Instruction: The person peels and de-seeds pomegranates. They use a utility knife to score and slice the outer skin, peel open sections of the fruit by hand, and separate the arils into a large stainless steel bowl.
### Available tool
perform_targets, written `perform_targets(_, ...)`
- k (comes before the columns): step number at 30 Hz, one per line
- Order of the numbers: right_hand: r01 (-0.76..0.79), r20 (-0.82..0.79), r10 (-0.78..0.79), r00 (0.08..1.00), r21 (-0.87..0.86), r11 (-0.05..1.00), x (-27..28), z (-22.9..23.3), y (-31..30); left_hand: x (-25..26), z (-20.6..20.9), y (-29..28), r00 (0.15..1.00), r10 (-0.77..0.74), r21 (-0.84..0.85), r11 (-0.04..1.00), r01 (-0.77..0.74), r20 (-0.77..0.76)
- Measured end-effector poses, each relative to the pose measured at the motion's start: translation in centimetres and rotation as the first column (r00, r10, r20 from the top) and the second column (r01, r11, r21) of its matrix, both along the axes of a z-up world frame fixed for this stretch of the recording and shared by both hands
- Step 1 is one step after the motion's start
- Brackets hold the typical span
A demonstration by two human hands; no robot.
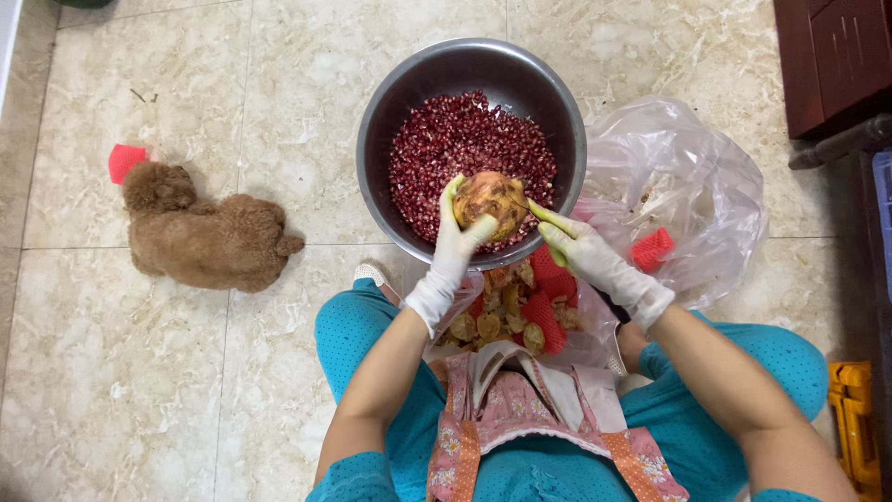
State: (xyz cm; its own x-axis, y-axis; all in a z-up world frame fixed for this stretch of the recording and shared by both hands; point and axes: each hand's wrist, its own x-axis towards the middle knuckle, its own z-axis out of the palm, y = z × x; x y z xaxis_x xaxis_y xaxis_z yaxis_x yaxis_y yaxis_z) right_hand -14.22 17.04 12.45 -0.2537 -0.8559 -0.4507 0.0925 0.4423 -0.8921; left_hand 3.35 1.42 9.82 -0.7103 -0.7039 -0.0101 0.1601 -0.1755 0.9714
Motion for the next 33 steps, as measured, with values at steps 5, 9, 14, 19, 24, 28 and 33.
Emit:
perform_targets(5,-0.082,-0.045,0.083,0.996,0.011,0.997,-0.2,0.5,-0.9,-0.1,1.6,0.7,0.996,0.095,-0.069,0.993,-0.095,0.000)
perform_targets(9,-0.152,0.092,0.160,0.983,-0.093,0.984,-0.8,0.9,-0.6,0.7,0.9,-0.7,0.997,-0.004,0.197,0.980,0.020,-0.078)
perform_targets(14,-0.239,0.101,0.266,0.959,-0.220,0.946,-1.6,0.3,0.3,1.2,-2.5,-1.7,0.991,-0.087,0.478,0.869,0.127,-0.104)
perform_targets(19,-0.291,0.032,0.302,0.953,-0.190,0.938,-2.5,-0.9,0.9,1.0,-4.6,-2.4,0.984,-0.133,0.700,0.692,0.178,-0.118)
perform_targets(24,-0.136,0.101,0.163,0.981,-0.238,0.962,-1.7,-2.1,0.9,0.3,-3.2,-2.7,0.956,-0.197,0.695,0.657,0.292,-0.216)
perform_targets(28,0.043,0.091,-0.024,0.996,-0.211,0.976,-0.3,-1.8,-0.4,-0.5,-1.0,-0.2,0.983,0.121,-0.014,0.993,-0.121,0.140)
perform_targets(33,-0.081,-0.066,0.069,0.995,-0.216,0.973,-0.1,0.5,-1.1,-0.3,0.3,1.2,0.987,0.142,-0.099,0.986,-0.134,0.072)
